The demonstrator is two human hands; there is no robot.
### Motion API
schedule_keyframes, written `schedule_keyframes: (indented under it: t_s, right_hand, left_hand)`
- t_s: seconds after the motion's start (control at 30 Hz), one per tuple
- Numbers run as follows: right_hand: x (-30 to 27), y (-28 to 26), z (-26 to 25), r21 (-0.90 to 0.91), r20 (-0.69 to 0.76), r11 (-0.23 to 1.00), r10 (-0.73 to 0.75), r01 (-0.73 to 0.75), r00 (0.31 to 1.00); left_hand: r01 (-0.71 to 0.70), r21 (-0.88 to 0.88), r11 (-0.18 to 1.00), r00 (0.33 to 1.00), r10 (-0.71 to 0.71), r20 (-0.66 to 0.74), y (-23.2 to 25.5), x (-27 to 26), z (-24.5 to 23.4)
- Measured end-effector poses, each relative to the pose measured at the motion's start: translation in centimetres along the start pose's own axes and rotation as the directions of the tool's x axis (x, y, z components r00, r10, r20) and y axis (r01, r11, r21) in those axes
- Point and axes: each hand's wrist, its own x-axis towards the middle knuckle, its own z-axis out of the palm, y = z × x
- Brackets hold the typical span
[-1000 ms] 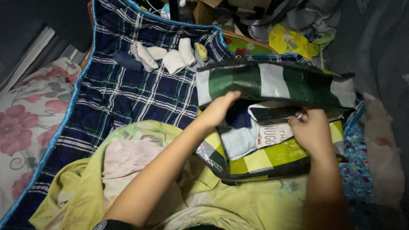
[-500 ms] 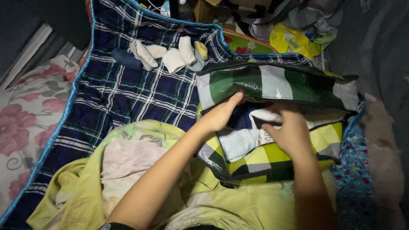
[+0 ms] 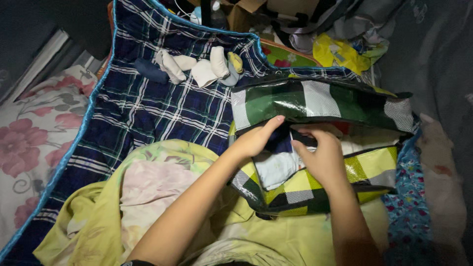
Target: The person sits on a bed and folds several small clothing items one by one, including white socks, a white cloth, a blue cloth, and a white garment. Each item is folded and placed into a green and yellow checkered bag.
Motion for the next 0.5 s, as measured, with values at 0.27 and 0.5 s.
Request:
schedule_keyframes:
  t_s: [0.27, 0.5]
  right_hand:
    - [1.7, -8.1, -3.0, 0.721, 0.295, 0.651, 0.023, -0.238, 0.955]
    - [7.6, -11.9, -3.3, 0.811, 0.212, 0.578, -0.150, -0.088, 0.966]
  left_hand:
    - [0.079, -0.232, 0.969, 0.987, -0.043, 0.155, 1.0, -3.1, -1.1]
    - [-0.103, -0.573, 0.813, 0.961, 0.231, 0.155, 4.0, -8.9, -5.1]
